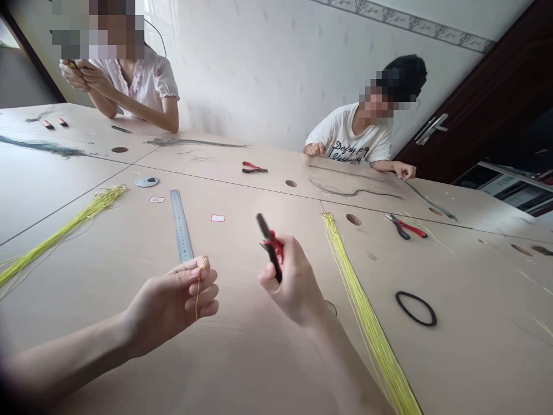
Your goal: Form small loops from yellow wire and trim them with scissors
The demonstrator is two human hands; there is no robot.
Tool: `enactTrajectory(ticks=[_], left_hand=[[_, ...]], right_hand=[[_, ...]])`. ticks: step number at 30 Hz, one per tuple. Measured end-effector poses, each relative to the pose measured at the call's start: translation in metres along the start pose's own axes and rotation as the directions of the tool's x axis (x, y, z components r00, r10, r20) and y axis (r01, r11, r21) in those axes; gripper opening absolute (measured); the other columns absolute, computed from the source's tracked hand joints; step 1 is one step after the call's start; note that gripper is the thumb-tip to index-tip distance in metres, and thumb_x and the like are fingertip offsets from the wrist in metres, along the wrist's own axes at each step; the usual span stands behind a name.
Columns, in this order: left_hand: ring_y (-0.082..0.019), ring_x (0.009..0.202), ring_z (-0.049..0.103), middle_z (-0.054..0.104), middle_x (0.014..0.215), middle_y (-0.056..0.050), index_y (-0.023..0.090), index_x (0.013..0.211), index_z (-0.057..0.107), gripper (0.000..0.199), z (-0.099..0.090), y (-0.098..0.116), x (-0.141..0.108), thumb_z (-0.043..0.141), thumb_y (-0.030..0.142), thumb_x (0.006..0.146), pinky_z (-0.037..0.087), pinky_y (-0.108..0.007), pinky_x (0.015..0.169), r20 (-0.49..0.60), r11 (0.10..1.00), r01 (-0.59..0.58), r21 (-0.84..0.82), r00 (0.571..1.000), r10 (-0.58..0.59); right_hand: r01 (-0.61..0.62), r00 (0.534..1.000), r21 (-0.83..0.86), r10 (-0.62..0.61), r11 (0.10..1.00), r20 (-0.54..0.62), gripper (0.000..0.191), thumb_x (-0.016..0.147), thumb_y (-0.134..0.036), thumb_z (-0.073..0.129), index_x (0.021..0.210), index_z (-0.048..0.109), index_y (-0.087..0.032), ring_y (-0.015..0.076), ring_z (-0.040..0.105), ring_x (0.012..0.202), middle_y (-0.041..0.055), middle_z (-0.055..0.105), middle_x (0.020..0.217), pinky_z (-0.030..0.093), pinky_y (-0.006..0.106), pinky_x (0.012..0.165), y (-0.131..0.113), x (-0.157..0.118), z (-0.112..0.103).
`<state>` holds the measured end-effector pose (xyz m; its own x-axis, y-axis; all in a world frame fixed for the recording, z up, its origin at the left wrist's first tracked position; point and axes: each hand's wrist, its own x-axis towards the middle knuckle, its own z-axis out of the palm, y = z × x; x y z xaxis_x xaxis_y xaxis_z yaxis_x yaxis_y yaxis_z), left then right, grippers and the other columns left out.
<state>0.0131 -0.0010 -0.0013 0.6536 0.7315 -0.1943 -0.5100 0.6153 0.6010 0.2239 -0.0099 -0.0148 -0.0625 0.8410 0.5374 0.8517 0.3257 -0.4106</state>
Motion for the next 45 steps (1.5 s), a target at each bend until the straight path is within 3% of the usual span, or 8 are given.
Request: enactTrajectory(ticks=[5, 9, 22, 45], left_hand=[[-0.005, 0.047, 0.033, 0.039, 0.054, 0.006, 0.014, 0.058, 0.049, 0.021, -0.001, 0.000, 0.000, 0.064, 0.017, 0.072, 0.036, -0.020, 0.054, -0.015, 1.000, 0.002, -0.006, 1.000, -0.002], [-0.007, 0.047, 0.033, 0.039, 0.050, 0.005, 0.015, 0.055, 0.048, 0.023, -0.002, -0.002, -0.001, 0.062, 0.018, 0.074, 0.035, -0.021, 0.054, -0.004, 0.999, -0.011, 0.033, 1.000, 0.011], [-0.010, 0.050, 0.036, 0.044, 0.045, 0.004, 0.017, 0.056, 0.054, 0.021, -0.007, -0.008, 0.000, 0.063, 0.020, 0.075, 0.034, -0.025, 0.059, 0.073, 0.989, -0.065, 0.137, 0.996, 0.055], [-0.011, 0.049, 0.033, 0.043, 0.042, 0.005, 0.018, 0.056, 0.055, 0.019, -0.007, -0.008, 0.002, 0.060, 0.018, 0.074, 0.032, -0.025, 0.058, 0.060, 0.987, -0.055, 0.148, 0.997, 0.046]], right_hand=[[0.225, 0.974, 0.052, -0.222, 0.973, -0.051, 0.018, 0.071, -0.012, 0.048, 0.085, 0.044, -0.021, 0.0161, 0.050, 0.066, 0.0004, 0.048, 0.073, 0.045, 0.029, 0.056, -0.014, -0.003, 0.007], [0.313, 0.950, 0.038, -0.312, 0.949, -0.033, 0.018, 0.067, -0.008, 0.049, 0.072, 0.038, -0.021, 0.0171, 0.042, 0.065, 0.0002, 0.042, 0.066, 0.038, 0.028, 0.053, -0.020, -0.004, 0.003], [0.331, 0.943, 0.013, -0.331, 0.944, 0.028, 0.017, 0.063, -0.009, 0.050, 0.074, 0.043, -0.020, 0.0180, 0.042, 0.063, 0.0029, 0.048, 0.068, 0.043, 0.034, 0.058, -0.025, -0.009, 0.007], [0.375, 0.926, -0.035, -0.372, 0.927, 0.056, 0.011, 0.067, -0.010, 0.048, 0.073, 0.046, -0.020, 0.0174, 0.038, 0.063, 0.0022, 0.046, 0.066, 0.041, 0.030, 0.056, -0.021, -0.008, 0.010]])
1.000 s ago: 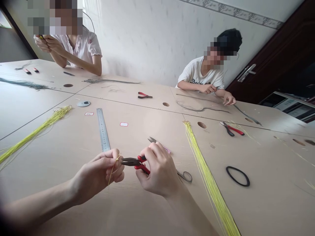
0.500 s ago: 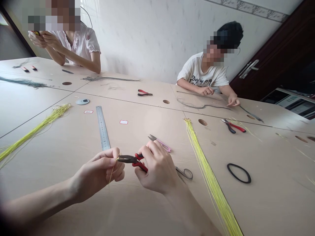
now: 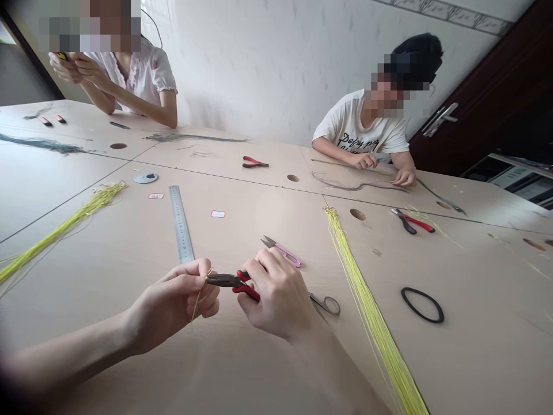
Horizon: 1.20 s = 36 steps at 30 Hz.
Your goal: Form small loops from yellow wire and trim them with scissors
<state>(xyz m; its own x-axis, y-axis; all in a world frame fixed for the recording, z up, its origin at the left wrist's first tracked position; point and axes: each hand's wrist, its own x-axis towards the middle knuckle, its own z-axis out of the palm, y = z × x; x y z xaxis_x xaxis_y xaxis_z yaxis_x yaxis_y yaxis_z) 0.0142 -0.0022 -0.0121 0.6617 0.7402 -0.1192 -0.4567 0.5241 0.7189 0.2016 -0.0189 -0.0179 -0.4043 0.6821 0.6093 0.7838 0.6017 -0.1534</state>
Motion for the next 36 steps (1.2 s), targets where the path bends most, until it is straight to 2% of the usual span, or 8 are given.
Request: enactTrajectory(ticks=[10, 36], left_hand=[[-0.011, 0.049, 0.035, 0.045, 0.042, 0.004, 0.017, 0.055, 0.054, 0.020, 0.0003, -0.0001, -0.0001, 0.061, 0.019, 0.074, 0.031, -0.026, 0.058, 0.016, 1.000, -0.006, 0.019, 1.000, 0.006], [-0.011, 0.050, 0.034, 0.043, 0.043, 0.004, 0.018, 0.056, 0.056, 0.019, 0.0005, 0.0001, 0.0002, 0.062, 0.020, 0.074, 0.030, -0.027, 0.058, 0.009, 0.999, -0.001, 0.041, 1.000, 0.001]], right_hand=[[0.036, 0.999, -0.010, -0.036, 0.999, -0.010, 0.014, 0.070, -0.011, 0.047, 0.069, 0.040, -0.022, 0.0163, 0.037, 0.059, -0.0005, 0.043, 0.062, 0.040, 0.030, 0.056, -0.0002, 0.0018, -0.0019], [0.049, 0.999, -0.022, -0.050, 0.999, -0.021, 0.015, 0.076, -0.012, 0.046, 0.065, 0.042, -0.021, 0.0137, 0.037, 0.054, -0.0025, 0.043, 0.056, 0.033, 0.026, 0.051, -0.0015, 0.0025, -0.0022]])
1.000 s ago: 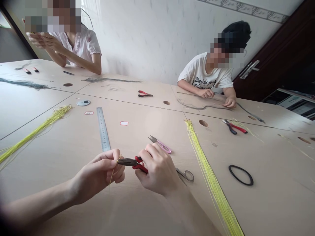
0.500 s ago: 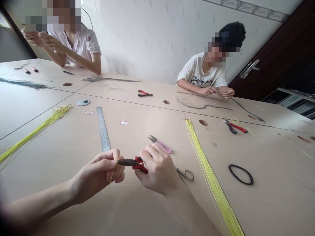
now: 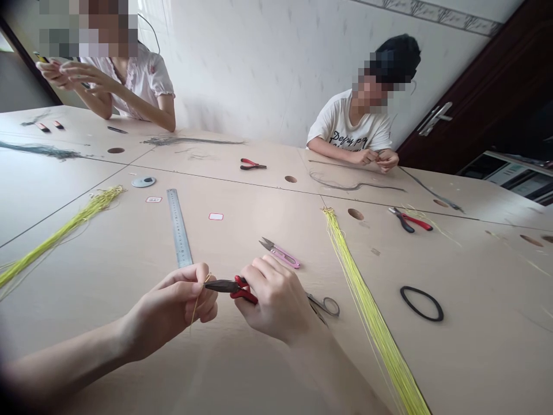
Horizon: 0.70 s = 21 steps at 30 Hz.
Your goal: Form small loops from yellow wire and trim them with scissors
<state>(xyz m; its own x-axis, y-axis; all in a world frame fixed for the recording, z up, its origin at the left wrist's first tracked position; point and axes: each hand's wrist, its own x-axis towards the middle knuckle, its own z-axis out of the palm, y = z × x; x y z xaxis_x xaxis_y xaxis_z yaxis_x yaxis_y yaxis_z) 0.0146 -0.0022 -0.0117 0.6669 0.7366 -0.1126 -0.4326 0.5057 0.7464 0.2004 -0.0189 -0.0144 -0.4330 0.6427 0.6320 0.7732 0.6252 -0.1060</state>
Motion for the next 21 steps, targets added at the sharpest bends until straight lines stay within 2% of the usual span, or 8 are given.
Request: enactTrajectory(ticks=[21], left_hand=[[-0.010, 0.052, 0.033, 0.043, 0.050, 0.005, 0.018, 0.064, 0.053, 0.020, 0.0004, -0.0009, -0.0005, 0.062, 0.027, 0.080, 0.026, -0.027, 0.058, -0.091, 0.996, 0.004, 0.086, 0.996, 0.004]], right_hand=[[-0.056, 0.998, -0.009, 0.056, 0.998, -0.003, 0.014, 0.073, -0.011, 0.045, 0.065, 0.041, -0.022, 0.0140, 0.038, 0.053, -0.0027, 0.043, 0.055, 0.032, 0.026, 0.049, -0.0008, -0.0008, 0.0018]])
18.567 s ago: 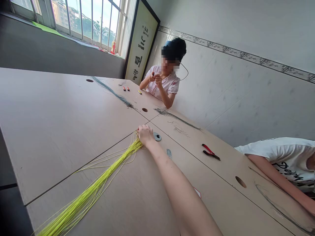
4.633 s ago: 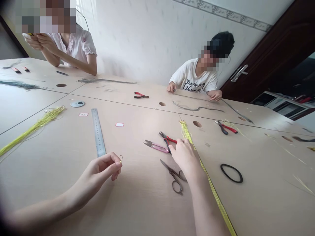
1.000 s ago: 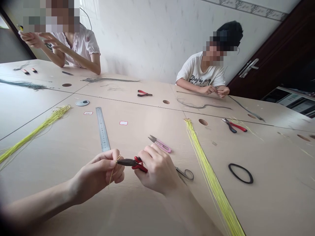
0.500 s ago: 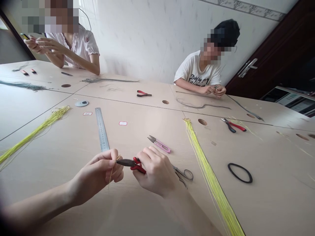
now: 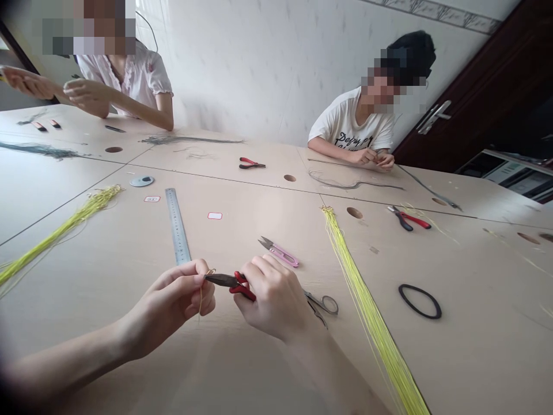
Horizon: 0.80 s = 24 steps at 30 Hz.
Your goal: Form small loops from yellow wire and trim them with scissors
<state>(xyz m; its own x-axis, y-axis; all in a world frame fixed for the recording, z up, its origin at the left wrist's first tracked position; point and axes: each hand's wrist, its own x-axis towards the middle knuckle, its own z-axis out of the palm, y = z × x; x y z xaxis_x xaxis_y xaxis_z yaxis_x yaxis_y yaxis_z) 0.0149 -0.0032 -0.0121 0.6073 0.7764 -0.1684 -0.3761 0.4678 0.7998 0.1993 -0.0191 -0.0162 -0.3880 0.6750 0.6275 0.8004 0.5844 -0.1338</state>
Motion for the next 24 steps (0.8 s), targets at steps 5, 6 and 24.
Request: enactTrajectory(ticks=[5, 6, 24], left_hand=[[-0.010, 0.054, 0.033, 0.041, 0.050, 0.006, 0.018, 0.065, 0.054, 0.020, 0.000, 0.000, 0.000, 0.061, 0.027, 0.080, 0.028, -0.026, 0.060, -0.029, 1.000, -0.012, 0.029, 1.000, 0.013], [-0.010, 0.054, 0.034, 0.040, 0.050, 0.006, 0.018, 0.065, 0.053, 0.019, 0.000, 0.001, 0.000, 0.061, 0.026, 0.080, 0.028, -0.026, 0.060, -0.033, 0.999, -0.015, 0.031, 0.999, 0.016], [-0.008, 0.053, 0.033, 0.040, 0.054, 0.007, 0.018, 0.063, 0.047, 0.028, 0.003, 0.003, -0.001, 0.058, 0.033, 0.084, 0.027, -0.024, 0.057, -0.098, 0.983, -0.012, 0.185, 0.995, 0.030]], right_hand=[[-0.016, 1.000, -0.006, 0.016, 1.000, -0.001, 0.014, 0.073, -0.011, 0.046, 0.066, 0.042, -0.021, 0.0142, 0.038, 0.053, -0.0029, 0.042, 0.056, 0.033, 0.026, 0.050, 0.001, 0.000, 0.000], [-0.022, 1.000, -0.002, 0.022, 1.000, 0.002, 0.014, 0.073, -0.011, 0.046, 0.066, 0.041, -0.022, 0.0141, 0.038, 0.053, -0.0032, 0.041, 0.056, 0.033, 0.026, 0.050, 0.001, 0.000, 0.000], [-0.723, 0.624, -0.383, 0.782, 0.575, -0.003, 0.024, 0.088, -0.035, 0.058, 0.101, 0.058, -0.015, 0.0163, 0.060, 0.080, 0.0034, 0.061, 0.092, 0.050, 0.035, 0.072, 0.094, -0.014, -0.010]])
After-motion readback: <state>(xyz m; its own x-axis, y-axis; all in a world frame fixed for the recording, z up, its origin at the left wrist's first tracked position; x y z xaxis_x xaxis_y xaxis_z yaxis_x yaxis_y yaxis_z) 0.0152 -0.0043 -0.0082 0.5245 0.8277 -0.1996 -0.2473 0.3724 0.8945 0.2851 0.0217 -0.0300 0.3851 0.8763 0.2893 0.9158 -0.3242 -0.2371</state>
